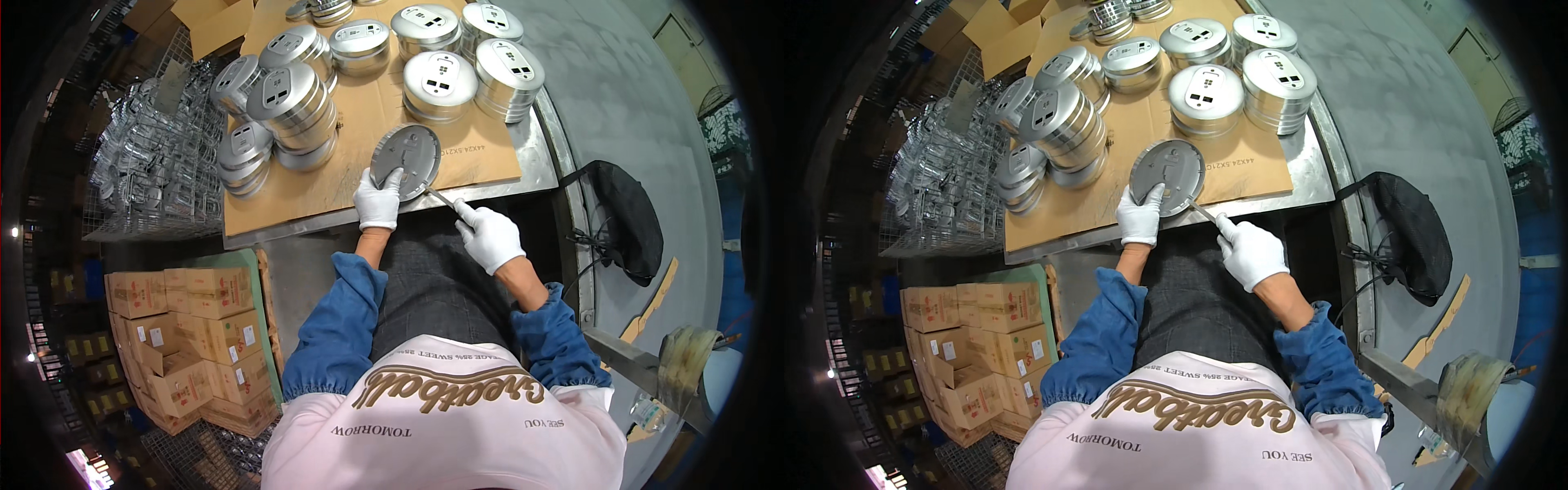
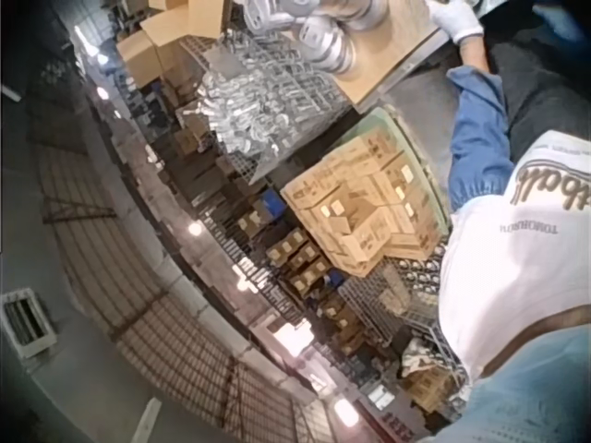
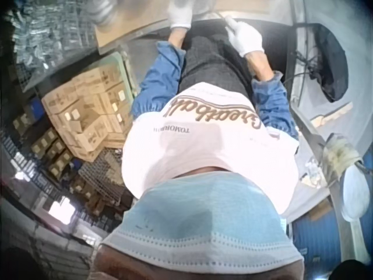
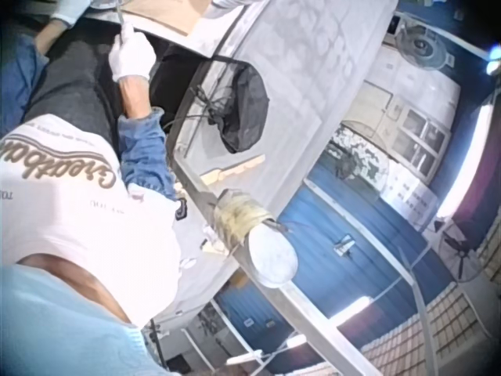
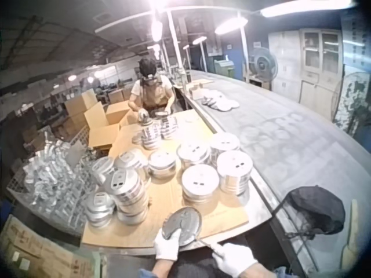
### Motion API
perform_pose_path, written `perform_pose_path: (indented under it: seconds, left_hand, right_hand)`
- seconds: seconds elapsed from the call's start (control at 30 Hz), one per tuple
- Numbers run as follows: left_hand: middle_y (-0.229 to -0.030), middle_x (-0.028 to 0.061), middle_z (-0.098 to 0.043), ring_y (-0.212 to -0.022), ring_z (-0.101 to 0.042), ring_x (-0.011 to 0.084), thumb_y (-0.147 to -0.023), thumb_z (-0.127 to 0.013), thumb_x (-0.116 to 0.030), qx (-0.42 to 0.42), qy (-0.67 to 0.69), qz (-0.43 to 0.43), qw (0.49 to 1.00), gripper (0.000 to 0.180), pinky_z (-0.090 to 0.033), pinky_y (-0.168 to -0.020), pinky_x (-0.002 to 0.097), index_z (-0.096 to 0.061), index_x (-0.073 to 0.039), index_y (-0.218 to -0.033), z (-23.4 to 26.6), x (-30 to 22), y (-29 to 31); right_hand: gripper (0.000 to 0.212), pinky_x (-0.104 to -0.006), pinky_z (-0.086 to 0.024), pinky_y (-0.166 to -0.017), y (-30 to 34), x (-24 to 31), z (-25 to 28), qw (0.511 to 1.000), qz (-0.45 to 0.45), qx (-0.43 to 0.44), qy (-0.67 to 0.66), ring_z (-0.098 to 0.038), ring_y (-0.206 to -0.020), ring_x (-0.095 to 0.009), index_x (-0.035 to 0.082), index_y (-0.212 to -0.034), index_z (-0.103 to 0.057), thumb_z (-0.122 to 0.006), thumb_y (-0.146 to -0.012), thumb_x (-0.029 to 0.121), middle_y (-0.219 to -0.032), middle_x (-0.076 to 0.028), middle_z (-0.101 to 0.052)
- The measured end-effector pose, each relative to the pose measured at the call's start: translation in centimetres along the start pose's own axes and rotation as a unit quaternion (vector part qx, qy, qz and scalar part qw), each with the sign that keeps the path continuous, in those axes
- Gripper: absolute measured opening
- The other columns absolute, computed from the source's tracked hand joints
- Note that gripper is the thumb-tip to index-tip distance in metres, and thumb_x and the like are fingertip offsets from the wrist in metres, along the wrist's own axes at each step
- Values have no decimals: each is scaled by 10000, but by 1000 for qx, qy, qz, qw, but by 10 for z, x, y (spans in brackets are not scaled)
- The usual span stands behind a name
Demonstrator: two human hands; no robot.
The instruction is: Deburring and cleaning the edges of circular metal components using a handheld tool.
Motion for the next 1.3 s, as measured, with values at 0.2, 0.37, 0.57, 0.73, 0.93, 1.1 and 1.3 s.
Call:
perform_pose_path:
  seconds: [0.2, 0.37, 0.57, 0.73, 0.93, 1.1, 1.3]
  left_hand:
    - [-807, 166, -670, -773, -655, 320, -823, -655, -275, 35, -79, -10, 996, 267, -497, -684, 386, -615, -28, -915, -1, -5, -1]
    - [-742, 140, -659, -726, -638, 341, -833, -625, -327, 74, -151, -27, 985, 242, -485, -644, 424, -633, -103, -923, -6, -18, 1]
    - [-690, 132, -640, -689, -625, 350, -825, -627, -349, 66, -193, -54, 978, 236, -476, -609, 434, -622, -117, -866, -5, -24, 4]
    - [-673, 130, -631, -666, -620, 349, -819, -633, -361, 76, -191, -59, 977, 242, -470, -591, 435, -613, -120, -832, -4, -24, 5]
    - [-674, 128, -633, -656, -624, 336, -817, -645, -336, 63, -147, -74, 984, 224, -476, -584, 413, -623, -115, -844, -6, -17, 3]
    - [-712, 130, -652, -687, -638, 327, -820, -649, -303, 31, -112, -51, 992, 220, -488, -604, 401, -631, -90, -872, -7, -15, 0]
    - [-707, 125, -653, -694, -638, 329, -820, -646, -308, 23, -128, -39, 991, 228, -490, -611, 407, -630, -87, -870, -7, -19, 2]
  right_hand:
    - [281, -427, -489, -646, -15, 11, 17, 997, -9, 52, 64, -619, -740, -328, 171, -1097, -616, -567, -826, 227, -799, -145, -629]
    - [244, -432, -488, -672, -27, 17, 20, 994, 22, 73, 84, -621, -760, -332, 161, -1049, -627, -564, -820, 220, -809, -141, -640]
    - [133, -441, -492, -650, -35, 22, 23, 993, 57, 50, 89, -622, -741, -336, 98, -873, -619, -543, -795, 174, -756, -150, -635]
    - [150, -442, -498, -655, -43, 27, 31, 989, 52, 89, 109, -630, -741, -339, 104, -878, -637, -534, -792, 171, -753, -155, -643]
    - [164, -437, -503, -646, -51, 28, 30, 981, 59, 132, 133, -635, -749, -336, 81, -883, -632, -520, -789, 156, -756, -165, -642]
    - [204, -443, -481, -578, -38, 28, 11, 976, 116, 57, 176, -618, -653, -324, 87, -1012, -537, -513, -817, 141, -718, -159, -608]
    - [249, -435, -495, -666, -45, 18, 30, 987, 40, 112, 112, -627, -745, -332, 157, -1048, -635, -560, -821, 225, -801, -145, -649]
Point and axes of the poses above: each hand's wrist, its own y-axis away from the middle knuckle, its own z-axis out of the back of the hand, x = y × z, the point moved 4 cm from there along -y, towards the middle knuckle
